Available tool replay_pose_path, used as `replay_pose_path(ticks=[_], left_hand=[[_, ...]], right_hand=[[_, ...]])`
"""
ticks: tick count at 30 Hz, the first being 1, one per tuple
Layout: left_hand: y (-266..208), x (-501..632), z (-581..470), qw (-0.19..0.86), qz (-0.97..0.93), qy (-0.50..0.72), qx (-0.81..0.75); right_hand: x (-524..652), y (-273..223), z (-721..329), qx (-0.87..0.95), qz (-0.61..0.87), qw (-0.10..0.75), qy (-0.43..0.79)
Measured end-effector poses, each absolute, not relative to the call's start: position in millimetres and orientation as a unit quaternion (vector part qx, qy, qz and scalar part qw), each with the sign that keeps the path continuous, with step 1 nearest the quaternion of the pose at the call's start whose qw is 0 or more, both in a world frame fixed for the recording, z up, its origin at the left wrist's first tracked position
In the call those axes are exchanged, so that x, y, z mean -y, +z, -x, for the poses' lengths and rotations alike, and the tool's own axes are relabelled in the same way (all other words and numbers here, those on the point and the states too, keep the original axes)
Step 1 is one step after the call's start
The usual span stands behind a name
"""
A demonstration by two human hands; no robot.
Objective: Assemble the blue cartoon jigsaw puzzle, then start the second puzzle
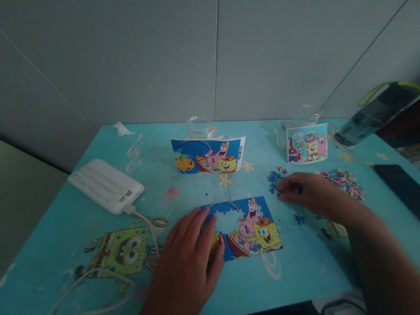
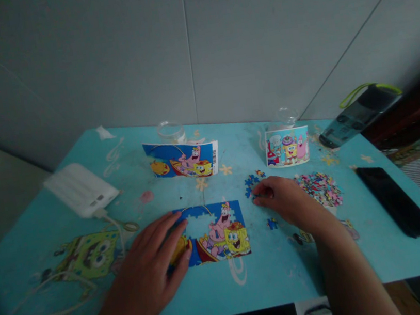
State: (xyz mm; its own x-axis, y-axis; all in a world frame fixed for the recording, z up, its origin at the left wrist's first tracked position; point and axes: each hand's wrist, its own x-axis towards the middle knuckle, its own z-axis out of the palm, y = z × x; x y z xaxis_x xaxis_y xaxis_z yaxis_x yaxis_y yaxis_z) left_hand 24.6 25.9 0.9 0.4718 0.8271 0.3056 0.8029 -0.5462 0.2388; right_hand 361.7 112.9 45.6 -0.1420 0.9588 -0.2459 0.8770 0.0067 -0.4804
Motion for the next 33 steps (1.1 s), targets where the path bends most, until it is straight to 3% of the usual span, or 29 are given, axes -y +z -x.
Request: replay_pose_path(ticks=[7, 16, 33], left_hand=[[3.1, -27.1, -25.2, 0.032, -0.857, 0.194, -0.477], [3.4, -26.5, -25.1, 0.044, -0.853, 0.190, -0.485], [5.5, -26.2, -26.1, 0.052, -0.851, 0.201, -0.482]], right_hand=[[-111.4, 53.2, -361.9, 0.719, 0.645, 0.072, 0.247], [-94.8, 60.6, -308.6, 0.716, 0.525, 0.195, 0.417], [-81.6, 38.1, -263.9, 0.670, 0.517, 0.216, 0.487]])
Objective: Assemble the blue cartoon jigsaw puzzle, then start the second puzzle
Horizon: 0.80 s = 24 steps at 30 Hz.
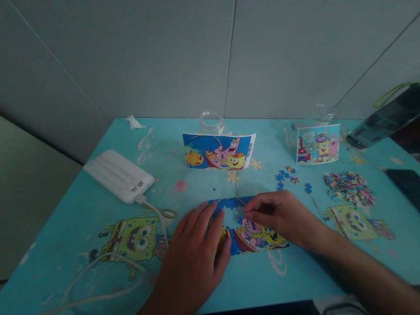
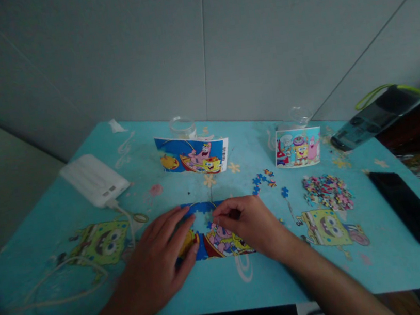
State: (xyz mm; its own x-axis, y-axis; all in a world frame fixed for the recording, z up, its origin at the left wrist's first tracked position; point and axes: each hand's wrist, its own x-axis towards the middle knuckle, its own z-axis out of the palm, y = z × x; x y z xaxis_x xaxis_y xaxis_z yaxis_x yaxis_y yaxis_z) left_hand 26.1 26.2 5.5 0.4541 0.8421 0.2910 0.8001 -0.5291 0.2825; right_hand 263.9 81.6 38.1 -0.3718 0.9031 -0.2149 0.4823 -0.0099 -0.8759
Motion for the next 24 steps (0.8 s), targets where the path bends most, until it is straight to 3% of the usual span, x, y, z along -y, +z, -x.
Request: replay_pose_path(ticks=[7, 24], left_hand=[[6.2, -25.7, -26.3, 0.052, -0.853, 0.196, -0.482], [7.7, -26.7, -27.6, 0.044, -0.853, 0.199, -0.481]], right_hand=[[-86.9, 42.3, -266.8, 0.631, 0.571, 0.241, 0.466], [-87.5, 33.5, -271.6, 0.690, 0.569, 0.204, 0.398]])
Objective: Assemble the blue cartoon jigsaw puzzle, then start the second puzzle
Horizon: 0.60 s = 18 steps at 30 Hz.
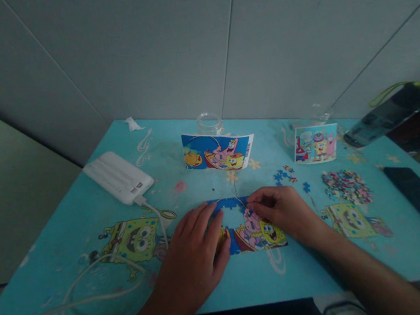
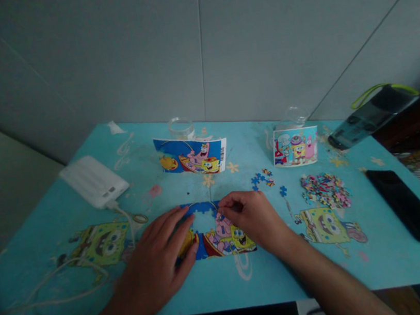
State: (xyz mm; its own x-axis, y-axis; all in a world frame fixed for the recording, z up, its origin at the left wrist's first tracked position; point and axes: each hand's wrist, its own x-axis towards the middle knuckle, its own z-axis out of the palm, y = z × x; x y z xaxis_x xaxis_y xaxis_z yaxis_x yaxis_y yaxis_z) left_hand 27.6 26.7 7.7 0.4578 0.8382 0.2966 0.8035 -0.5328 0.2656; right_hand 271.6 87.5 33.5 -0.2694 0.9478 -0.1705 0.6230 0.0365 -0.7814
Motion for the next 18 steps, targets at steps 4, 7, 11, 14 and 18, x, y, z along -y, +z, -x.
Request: replay_pose_path(ticks=[4, 7, 11, 14, 18], left_hand=[[9.2, -26.5, -27.1, 0.040, -0.854, 0.199, -0.480], [9.5, -26.4, -26.8, 0.041, -0.855, 0.194, -0.480], [7.8, -26.2, -26.8, 0.045, -0.853, 0.190, -0.484], [6.7, -26.1, -26.6, 0.050, -0.852, 0.193, -0.483], [6.4, -25.8, -26.4, 0.051, -0.851, 0.198, -0.484]], right_hand=[[-86.3, 34.5, -271.4, 0.717, 0.565, 0.189, 0.362], [-86.5, 36.1, -273.4, 0.743, 0.552, 0.186, 0.330], [-87.9, 40.5, -279.0, 0.754, 0.550, 0.203, 0.297], [-88.0, 43.5, -282.5, 0.747, 0.552, 0.206, 0.309], [-86.3, 42.9, -281.9, 0.789, 0.493, 0.192, 0.314]])
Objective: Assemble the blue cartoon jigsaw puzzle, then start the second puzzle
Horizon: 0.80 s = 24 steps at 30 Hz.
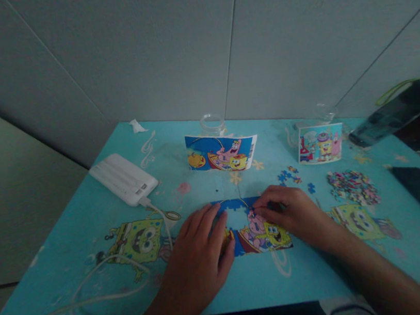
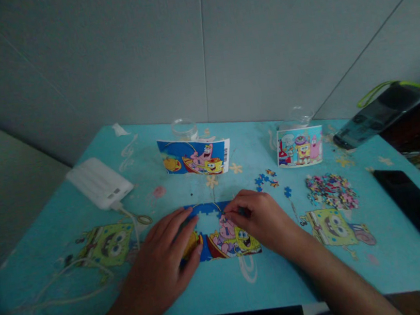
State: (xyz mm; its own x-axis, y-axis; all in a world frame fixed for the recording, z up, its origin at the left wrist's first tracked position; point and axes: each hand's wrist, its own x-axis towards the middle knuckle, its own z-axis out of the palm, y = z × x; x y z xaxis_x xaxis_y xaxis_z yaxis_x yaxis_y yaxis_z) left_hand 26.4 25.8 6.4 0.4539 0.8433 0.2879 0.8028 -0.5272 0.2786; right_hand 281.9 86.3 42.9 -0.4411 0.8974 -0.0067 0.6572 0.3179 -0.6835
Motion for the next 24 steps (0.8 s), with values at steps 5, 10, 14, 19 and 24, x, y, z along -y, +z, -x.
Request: replay_pose_path(ticks=[5, 10, 14, 19, 24], left_hand=[[7.2, -25.7, -27.1, 0.051, -0.851, 0.203, -0.481], [7.0, -26.5, -26.8, 0.051, -0.851, 0.204, -0.482], [6.0, -26.3, -26.2, 0.048, -0.852, 0.199, -0.481], [4.8, -25.4, -25.8, 0.038, -0.855, 0.191, -0.480], [4.4, -26.1, -25.8, 0.039, -0.855, 0.191, -0.480]], right_hand=[[-85.0, 35.7, -280.0, 0.830, 0.452, 0.175, 0.277], [-85.2, 32.3, -282.5, 0.864, 0.433, 0.148, 0.213], [-85.3, 34.7, -281.9, 0.888, 0.410, 0.117, 0.172], [-84.7, 37.2, -280.7, 0.901, 0.398, 0.093, 0.143], [-83.6, 38.2, -279.5, 0.909, 0.395, 0.075, 0.113]])
